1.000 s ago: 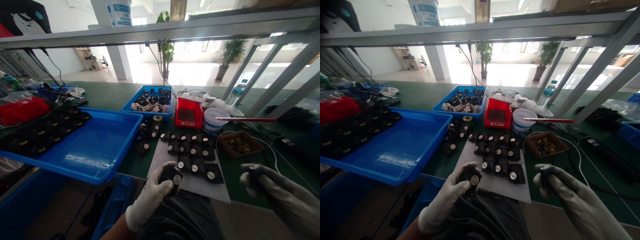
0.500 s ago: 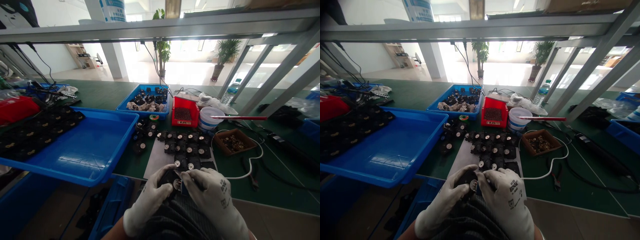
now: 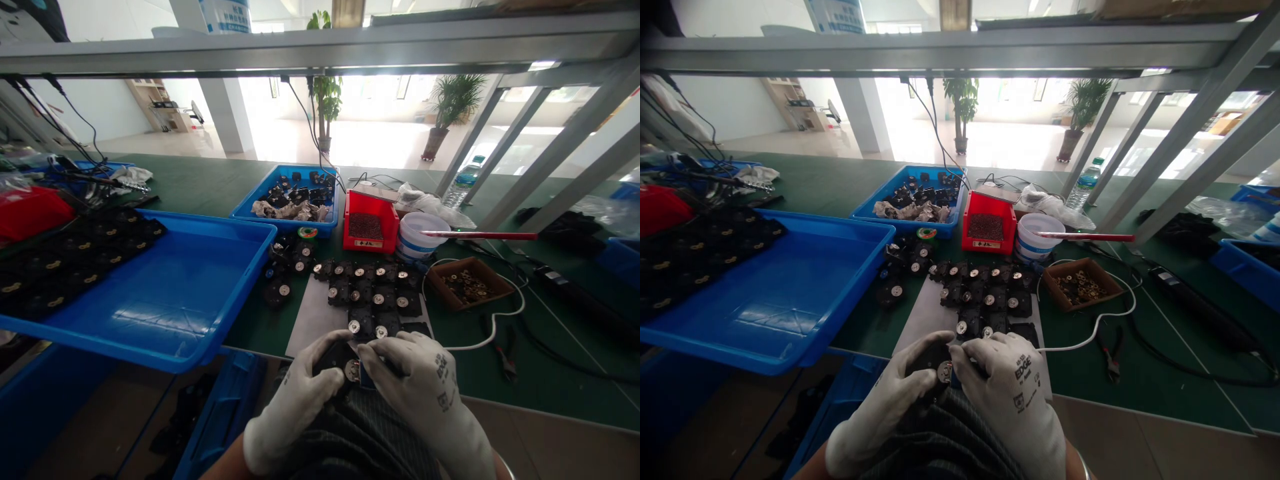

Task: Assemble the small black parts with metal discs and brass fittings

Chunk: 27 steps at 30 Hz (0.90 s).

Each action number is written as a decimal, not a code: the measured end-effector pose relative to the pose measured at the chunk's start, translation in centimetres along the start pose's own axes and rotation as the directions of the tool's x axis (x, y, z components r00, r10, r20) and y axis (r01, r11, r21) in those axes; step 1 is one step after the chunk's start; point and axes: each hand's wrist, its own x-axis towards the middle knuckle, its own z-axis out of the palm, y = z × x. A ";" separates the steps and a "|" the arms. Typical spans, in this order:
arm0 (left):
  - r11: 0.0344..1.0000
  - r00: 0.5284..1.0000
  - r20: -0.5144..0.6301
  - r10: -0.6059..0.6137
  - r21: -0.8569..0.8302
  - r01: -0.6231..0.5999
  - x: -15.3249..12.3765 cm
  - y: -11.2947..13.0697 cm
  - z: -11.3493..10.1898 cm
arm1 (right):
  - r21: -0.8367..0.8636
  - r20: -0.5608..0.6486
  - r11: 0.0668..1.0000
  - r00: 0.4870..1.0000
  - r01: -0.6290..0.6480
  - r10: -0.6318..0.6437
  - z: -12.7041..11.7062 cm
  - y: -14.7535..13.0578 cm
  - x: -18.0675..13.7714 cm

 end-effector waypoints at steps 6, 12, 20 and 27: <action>1.000 1.000 0.006 -0.023 0.000 0.023 0.0 0.3 0.1 | -0.015 0.009 1.000 1.000 0.018 -0.018 0.1 0.1 -0.2; 0.999 0.999 0.017 -0.045 -0.011 0.045 0.0 0.1 0.1 | -0.008 0.002 1.000 1.000 0.028 -0.028 0.0 0.1 -0.2; 0.999 0.999 0.016 -0.036 0.019 0.036 -0.1 0.3 0.1 | -0.013 0.021 1.000 1.000 0.009 -0.008 0.0 0.2 -0.2; 1.000 1.000 0.012 0.004 -0.010 -0.004 0.0 0.1 -0.1 | 0.332 0.295 0.884 0.927 -0.328 0.233 -0.2 1.2 -0.5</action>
